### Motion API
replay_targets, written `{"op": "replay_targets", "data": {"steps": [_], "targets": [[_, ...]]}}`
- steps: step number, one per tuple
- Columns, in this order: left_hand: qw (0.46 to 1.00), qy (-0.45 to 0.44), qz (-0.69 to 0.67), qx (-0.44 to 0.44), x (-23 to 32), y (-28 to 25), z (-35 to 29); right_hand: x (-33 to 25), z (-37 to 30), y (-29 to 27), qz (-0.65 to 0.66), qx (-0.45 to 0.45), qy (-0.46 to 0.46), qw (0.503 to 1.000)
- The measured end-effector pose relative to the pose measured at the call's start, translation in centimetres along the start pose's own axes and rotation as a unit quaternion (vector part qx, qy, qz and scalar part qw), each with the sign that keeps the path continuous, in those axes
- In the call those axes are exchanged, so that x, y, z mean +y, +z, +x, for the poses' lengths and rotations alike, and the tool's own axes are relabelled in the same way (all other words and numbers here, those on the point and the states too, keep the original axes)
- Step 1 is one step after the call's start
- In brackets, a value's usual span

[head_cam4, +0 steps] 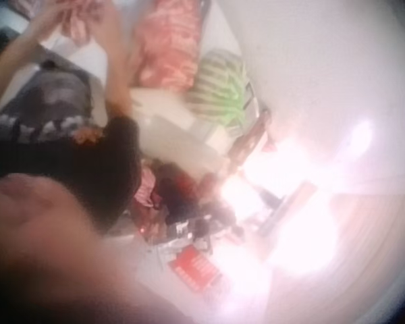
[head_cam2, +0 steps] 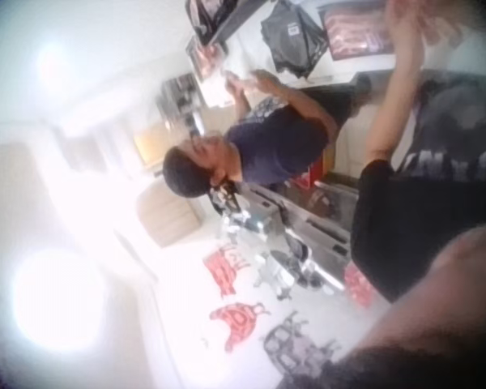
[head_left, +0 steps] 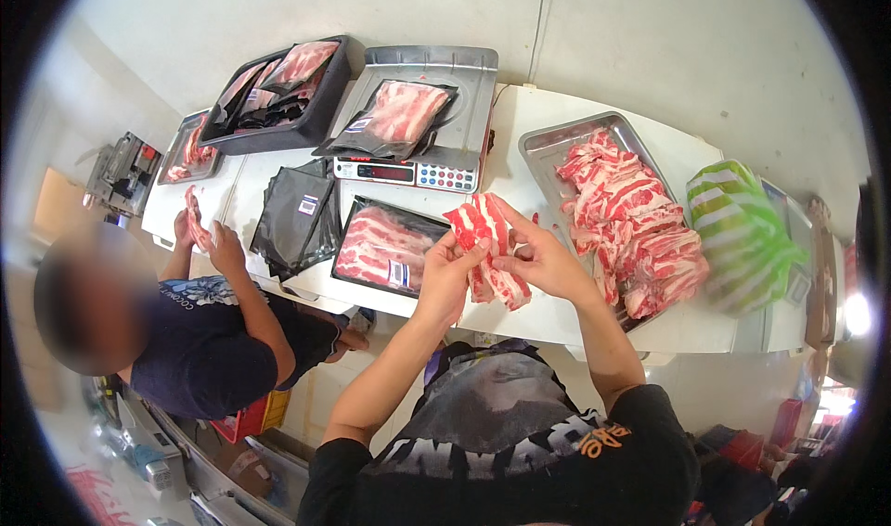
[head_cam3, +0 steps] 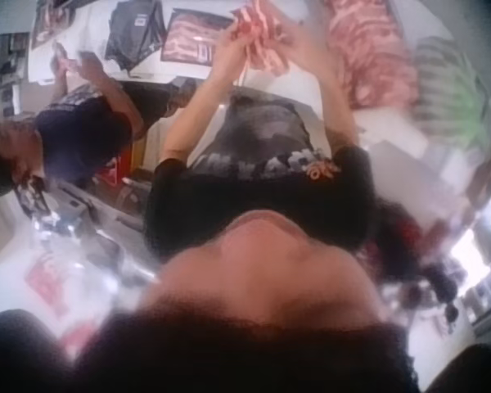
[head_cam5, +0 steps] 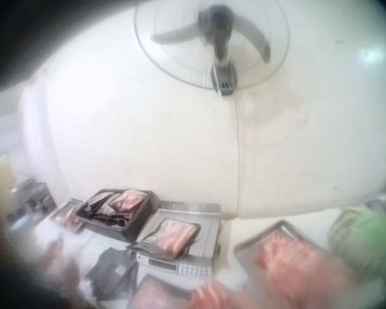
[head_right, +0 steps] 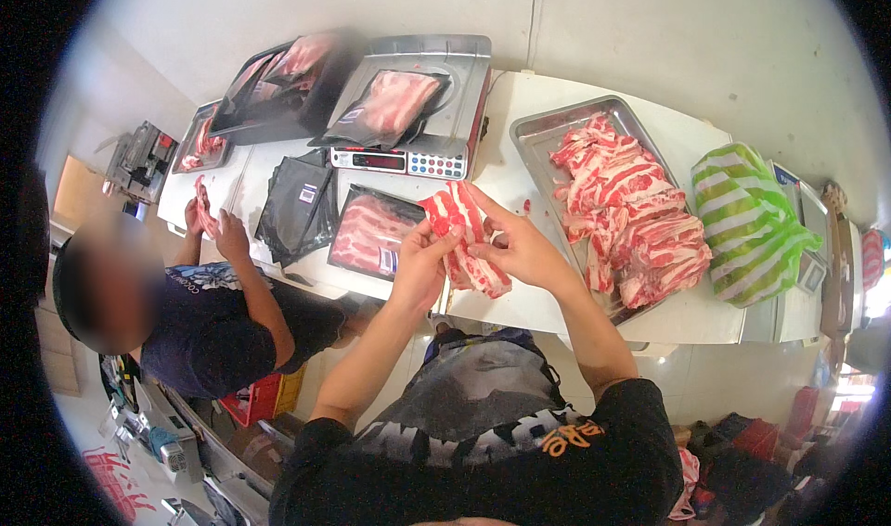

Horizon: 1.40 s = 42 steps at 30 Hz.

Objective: The person places sliced meat into vacuum-seal bags, weighs them on a digital scale, and stacks the sealed packages on the counter. A coworker performs similar packaging tasks nearby.

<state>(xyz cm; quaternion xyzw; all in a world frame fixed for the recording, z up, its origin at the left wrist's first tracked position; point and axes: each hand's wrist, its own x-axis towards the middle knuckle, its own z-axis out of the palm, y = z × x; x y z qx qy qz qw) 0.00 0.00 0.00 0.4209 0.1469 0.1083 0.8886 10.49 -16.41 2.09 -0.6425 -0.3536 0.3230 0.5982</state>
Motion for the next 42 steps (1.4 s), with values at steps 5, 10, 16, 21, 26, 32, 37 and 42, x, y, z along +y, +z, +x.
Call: {"op": "replay_targets", "data": {"steps": [5,10,16,21,26,32,37,42], "targets": [[1.000,-0.007,0.015,-0.004,-1.2,-0.4,0.5,-1.0,-0.7,-0.9,-0.078,-0.018,0.022,0.997],[0.998,0.011,0.058,0.007,-0.6,0.0,0.0,0.4,-0.4,-0.8,-0.091,-0.030,0.000,0.995],[0.998,0.024,0.051,0.039,-0.2,-0.2,0.1,-0.2,-0.2,-0.5,-0.067,-0.030,0.056,0.996],[0.996,0.070,0.017,0.061,1.4,0.6,0.1,2.0,0.5,0.2,-0.115,-0.027,-0.001,0.993],[0.998,0.058,-0.003,0.018,3.2,0.1,0.6,6.1,1.1,1.1,-0.026,-0.103,-0.039,0.994],[0.997,0.073,-0.008,0.026,5.4,-1.8,0.6,7.0,1.4,3.0,0.169,-0.094,-0.004,0.981],[0.995,0.087,-0.032,0.019,6.2,-0.8,0.4,9.1,1.1,2.9,0.279,-0.105,0.070,0.952],[0.997,0.067,0.007,0.048,5.5,-0.9,-0.1,12.1,1.5,4.1,0.456,-0.109,0.101,0.877]]}}
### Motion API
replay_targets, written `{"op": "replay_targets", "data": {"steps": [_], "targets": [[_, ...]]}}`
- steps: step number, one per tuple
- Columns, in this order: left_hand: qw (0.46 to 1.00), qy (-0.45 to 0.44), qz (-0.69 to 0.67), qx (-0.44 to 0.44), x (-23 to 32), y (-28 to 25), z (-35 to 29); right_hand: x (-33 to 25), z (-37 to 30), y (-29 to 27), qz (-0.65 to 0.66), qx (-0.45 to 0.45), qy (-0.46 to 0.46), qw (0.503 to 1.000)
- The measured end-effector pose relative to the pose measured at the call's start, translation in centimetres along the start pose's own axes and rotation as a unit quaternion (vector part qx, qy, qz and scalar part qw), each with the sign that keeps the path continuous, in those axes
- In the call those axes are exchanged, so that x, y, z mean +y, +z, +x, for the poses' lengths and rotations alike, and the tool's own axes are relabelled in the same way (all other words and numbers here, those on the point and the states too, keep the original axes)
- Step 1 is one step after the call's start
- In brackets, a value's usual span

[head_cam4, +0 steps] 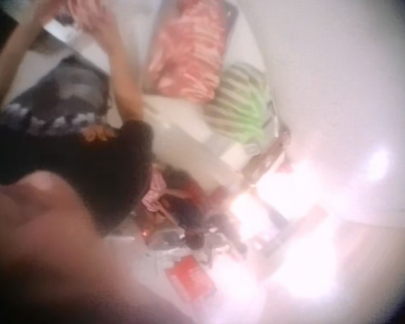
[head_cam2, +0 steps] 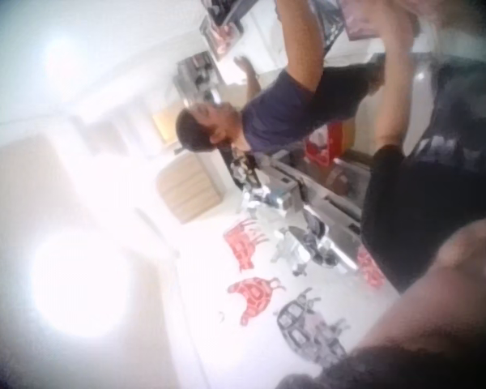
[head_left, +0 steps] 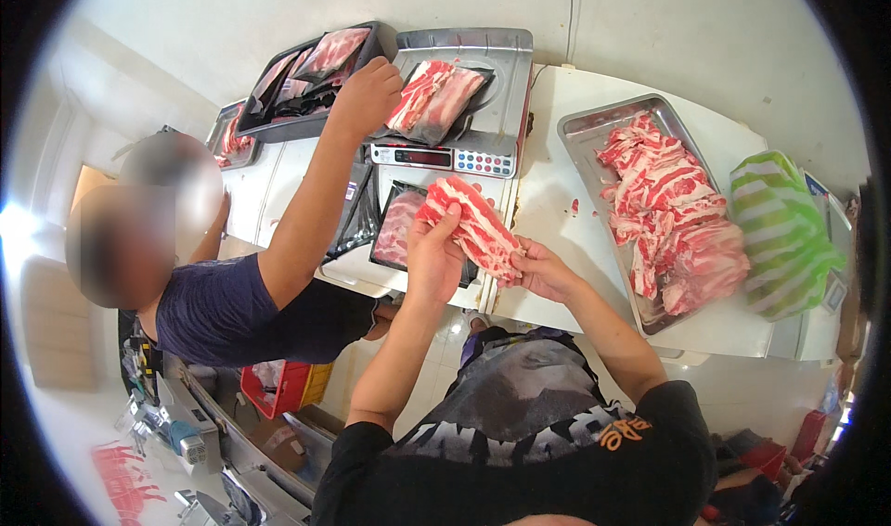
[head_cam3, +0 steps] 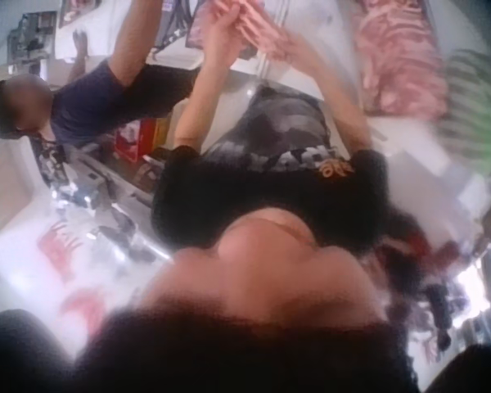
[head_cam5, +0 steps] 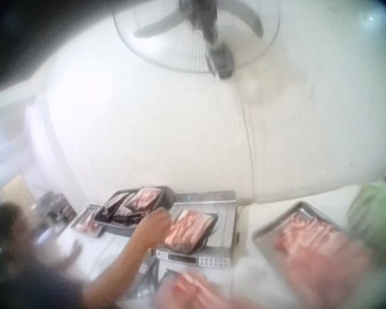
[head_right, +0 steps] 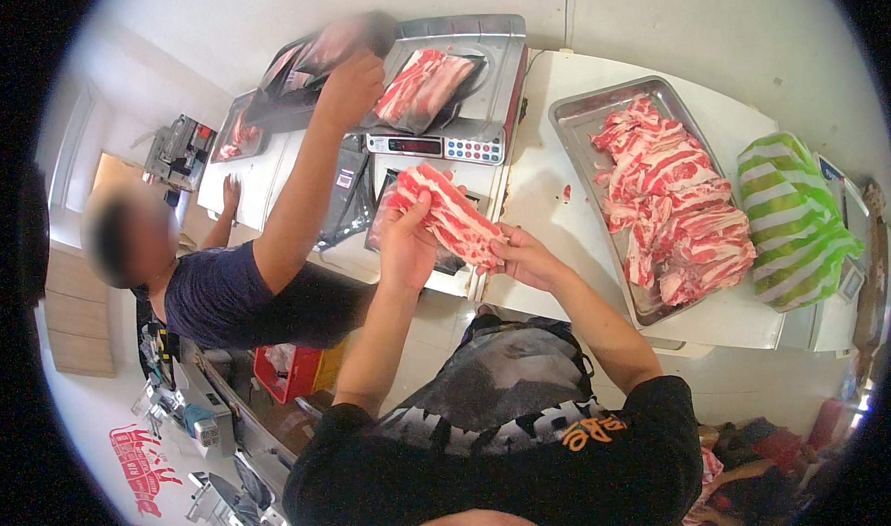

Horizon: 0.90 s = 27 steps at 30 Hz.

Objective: The person places sliced meat into vacuum-seal bags, weighs them on a digital scale, and stacks the sealed packages on the counter. A coworker performs similar packaging tasks nearby.

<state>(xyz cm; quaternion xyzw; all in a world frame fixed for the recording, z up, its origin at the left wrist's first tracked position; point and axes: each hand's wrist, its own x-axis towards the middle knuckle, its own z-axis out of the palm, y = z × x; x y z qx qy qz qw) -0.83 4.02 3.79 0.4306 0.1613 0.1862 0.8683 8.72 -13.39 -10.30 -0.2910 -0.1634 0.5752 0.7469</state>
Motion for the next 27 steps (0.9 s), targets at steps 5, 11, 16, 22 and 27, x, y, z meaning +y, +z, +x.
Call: {"op": "replay_targets", "data": {"steps": [5,11,16,22,27], "targets": [[0.998,-0.026,-0.050,0.003,-3.0,0.6,-1.6,4.4,-0.2,-2.9,0.236,-0.031,-0.025,0.971],[0.976,-0.127,-0.165,-0.061,-2.6,5.5,-3.6,3.4,1.6,0.4,0.613,-0.093,-0.097,0.778],[0.973,-0.119,-0.197,-0.026,-2.5,4.5,-5.6,2.5,-1.2,4.0,0.615,-0.151,-0.163,0.756],[0.992,-0.042,-0.109,0.043,-6.8,-0.4,-3.3,-1.1,-2.1,7.6,0.334,-0.119,-0.128,0.926],[0.984,-0.019,0.108,0.139,-7.8,-3.7,-3.9,1.1,-3.4,5.0,0.386,-0.056,-0.044,0.920]]}}
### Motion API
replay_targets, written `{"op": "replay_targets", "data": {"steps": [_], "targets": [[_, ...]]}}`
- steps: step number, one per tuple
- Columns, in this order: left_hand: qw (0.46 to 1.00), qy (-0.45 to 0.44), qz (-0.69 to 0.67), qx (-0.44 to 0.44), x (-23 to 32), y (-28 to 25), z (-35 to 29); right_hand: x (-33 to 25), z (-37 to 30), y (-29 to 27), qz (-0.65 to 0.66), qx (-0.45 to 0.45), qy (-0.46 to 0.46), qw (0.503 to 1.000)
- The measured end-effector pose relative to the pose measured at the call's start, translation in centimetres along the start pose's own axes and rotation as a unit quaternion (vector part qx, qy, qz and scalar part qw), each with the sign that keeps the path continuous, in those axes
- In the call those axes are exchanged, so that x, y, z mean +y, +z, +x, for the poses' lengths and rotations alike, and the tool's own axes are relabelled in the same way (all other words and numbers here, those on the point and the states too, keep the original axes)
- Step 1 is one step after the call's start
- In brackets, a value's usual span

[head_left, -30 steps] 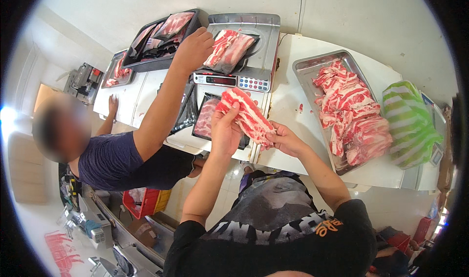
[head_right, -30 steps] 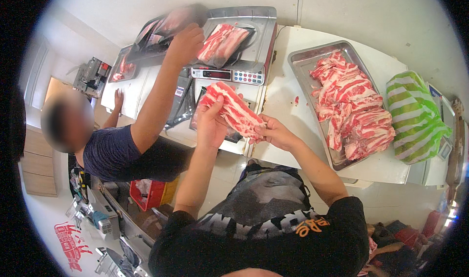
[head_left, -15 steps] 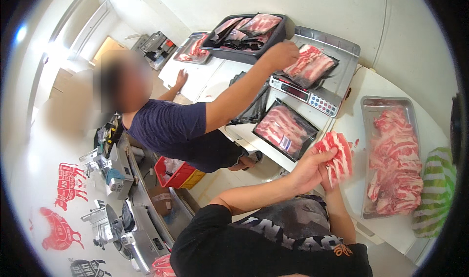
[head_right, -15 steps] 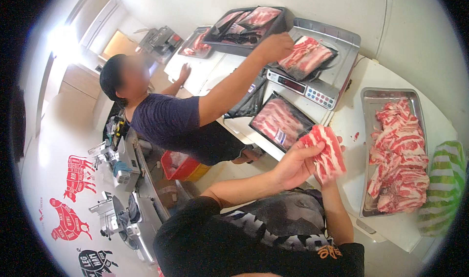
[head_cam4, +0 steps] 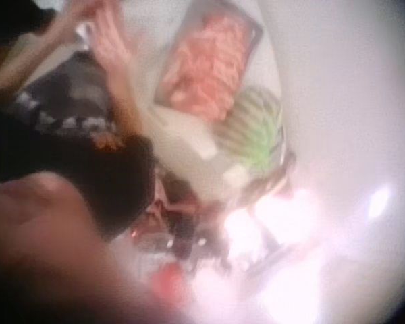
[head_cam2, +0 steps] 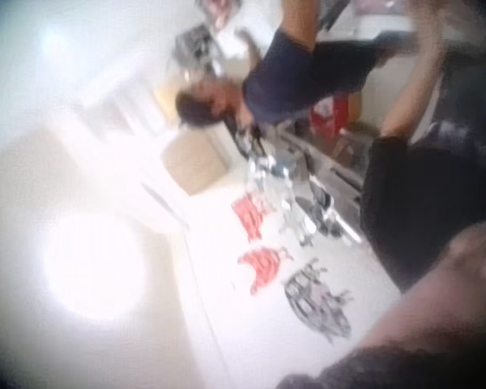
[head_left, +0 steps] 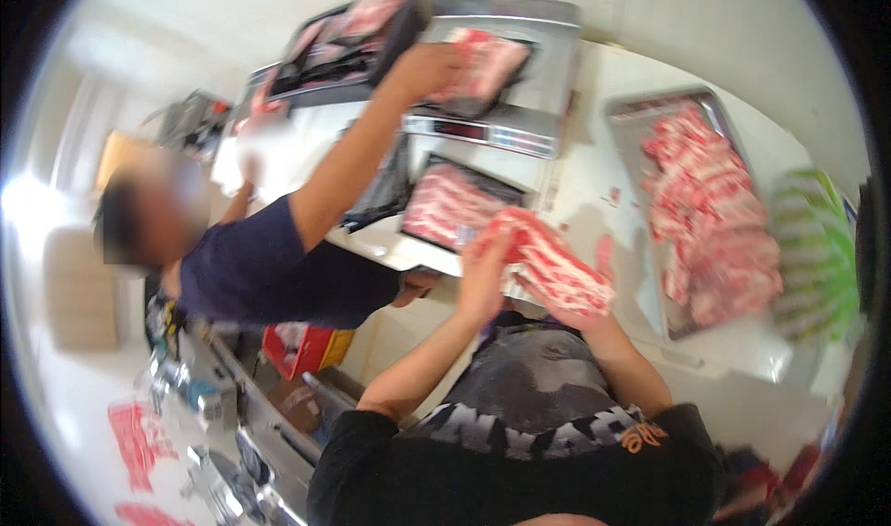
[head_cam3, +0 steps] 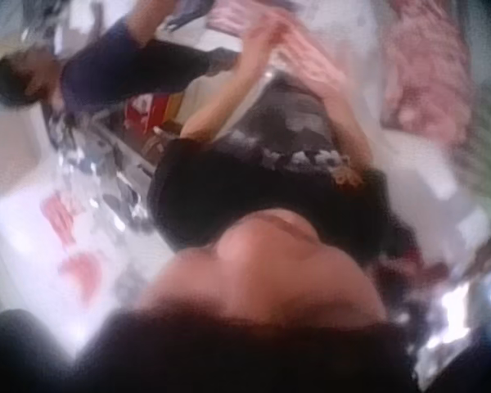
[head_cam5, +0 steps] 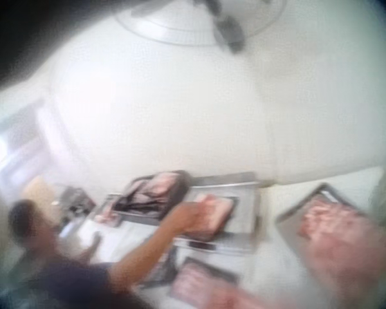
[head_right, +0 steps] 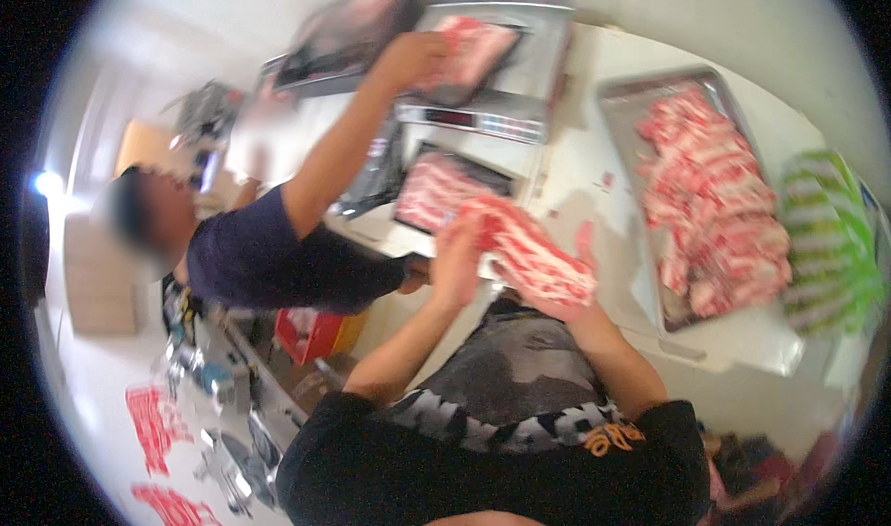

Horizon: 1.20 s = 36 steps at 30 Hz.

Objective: The person places sliced meat into vacuum-seal bags, weighs them on a digital scale, and stacks the sealed packages on the counter. A coworker performs similar packaging tasks nearby.

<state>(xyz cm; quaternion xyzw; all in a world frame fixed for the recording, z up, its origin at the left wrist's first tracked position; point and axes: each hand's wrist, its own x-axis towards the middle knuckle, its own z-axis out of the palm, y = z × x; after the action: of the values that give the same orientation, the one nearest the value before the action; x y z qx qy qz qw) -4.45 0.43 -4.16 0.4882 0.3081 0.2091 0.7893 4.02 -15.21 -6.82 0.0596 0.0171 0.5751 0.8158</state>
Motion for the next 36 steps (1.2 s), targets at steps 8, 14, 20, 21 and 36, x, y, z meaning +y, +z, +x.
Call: {"op": "replay_targets", "data": {"steps": [8,14,20,21,36], "targets": [[0.980,0.145,0.127,-0.044,0.6,0.5,-1.7,0.1,-0.3,1.8,-0.037,0.000,0.016,0.999],[0.997,0.076,0.025,-0.013,-1.2,0.2,-0.3,0.4,1.3,1.5,-0.062,0.035,-0.003,0.997],[0.998,0.009,-0.036,-0.054,-1.4,0.8,1.4,-0.9,1.3,0.4,-0.055,0.039,-0.016,0.998],[0.995,-0.026,-0.074,-0.056,-1.5,0.9,1.8,-1.3,1.4,0.2,-0.061,0.027,-0.021,0.998],[0.940,0.117,0.309,-0.084,3.9,-1.7,4.9,-1.9,0.5,-0.8,-0.079,0.081,-0.093,0.989]]}}
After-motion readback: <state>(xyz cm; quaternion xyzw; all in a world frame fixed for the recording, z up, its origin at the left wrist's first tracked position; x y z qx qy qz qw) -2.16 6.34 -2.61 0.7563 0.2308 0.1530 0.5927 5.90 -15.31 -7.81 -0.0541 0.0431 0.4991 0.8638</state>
